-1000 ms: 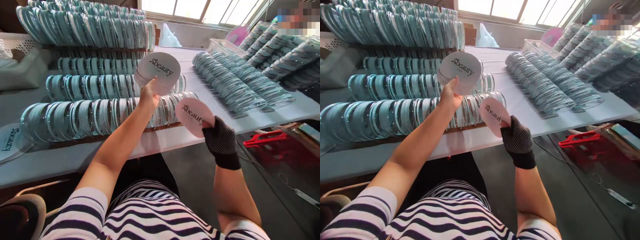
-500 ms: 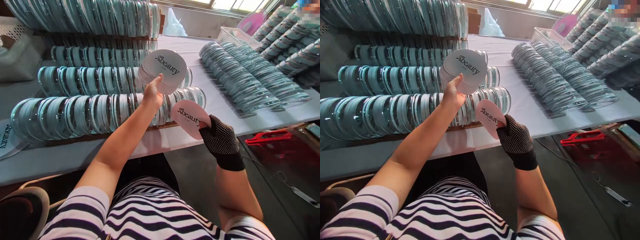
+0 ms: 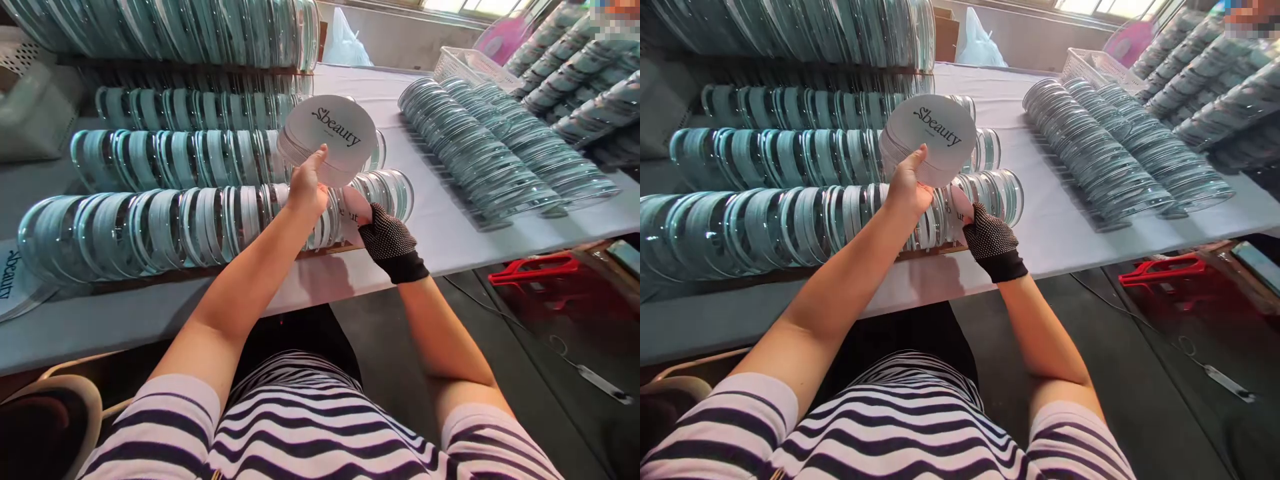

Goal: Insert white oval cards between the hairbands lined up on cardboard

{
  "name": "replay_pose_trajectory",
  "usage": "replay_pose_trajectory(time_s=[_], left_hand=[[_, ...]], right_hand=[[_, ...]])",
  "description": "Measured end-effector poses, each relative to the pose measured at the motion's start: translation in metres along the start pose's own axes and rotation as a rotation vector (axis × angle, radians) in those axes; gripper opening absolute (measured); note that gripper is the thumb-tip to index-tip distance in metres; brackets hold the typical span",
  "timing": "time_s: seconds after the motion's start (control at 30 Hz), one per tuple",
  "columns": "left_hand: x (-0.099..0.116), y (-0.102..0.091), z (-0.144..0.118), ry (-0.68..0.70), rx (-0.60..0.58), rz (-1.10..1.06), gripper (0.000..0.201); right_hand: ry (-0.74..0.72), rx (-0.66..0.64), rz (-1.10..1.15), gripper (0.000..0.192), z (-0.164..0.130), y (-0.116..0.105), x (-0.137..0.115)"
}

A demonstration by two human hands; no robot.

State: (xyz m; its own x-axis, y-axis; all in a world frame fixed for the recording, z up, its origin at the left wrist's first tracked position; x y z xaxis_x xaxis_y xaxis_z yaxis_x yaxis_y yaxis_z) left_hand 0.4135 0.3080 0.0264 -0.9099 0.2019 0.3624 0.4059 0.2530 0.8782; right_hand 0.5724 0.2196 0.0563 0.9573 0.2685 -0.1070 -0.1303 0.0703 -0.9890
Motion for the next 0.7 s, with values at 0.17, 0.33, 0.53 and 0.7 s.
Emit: replay_pose_trajectory(time_s=[0.17,0.33,0.53,0.7], left_hand=[[-0.002,0.0,0.002,-0.007,-0.001,-0.002,0.05],[-0.002,0.0,0.005,-0.018,-0.005,-0.011,0.051],[0.0,-0.002,0.008,-0.002,-0.004,0.01,0.05],[-0.002,-0.004,0.008,0.029,-0.004,0.032,0.048]], right_hand=[[0.01,0.084,-0.015,0.036,-0.008,-0.016,0.006],[-0.089,0.143,0.026,0.029,0.012,0.005,-0.006],[-0.125,-0.053,-0.067,0.028,0.015,0.027,-0.013],[-0.074,-0.123,0.667,0.04,0.013,0.044,-0.009]])
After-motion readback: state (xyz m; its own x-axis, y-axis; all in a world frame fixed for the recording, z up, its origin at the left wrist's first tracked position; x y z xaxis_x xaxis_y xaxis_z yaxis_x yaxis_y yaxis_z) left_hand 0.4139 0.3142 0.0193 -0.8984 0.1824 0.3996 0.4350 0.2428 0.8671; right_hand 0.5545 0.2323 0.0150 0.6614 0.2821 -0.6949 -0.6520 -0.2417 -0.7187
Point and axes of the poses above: each hand's wrist, its own z-axis towards the middle knuckle, its own y-axis out of the palm, x = y × z, the point moved 10 cm from there along z, towards the middle knuckle, and after that the axes turned 12 degrees about -y, right-handed, at the moved point
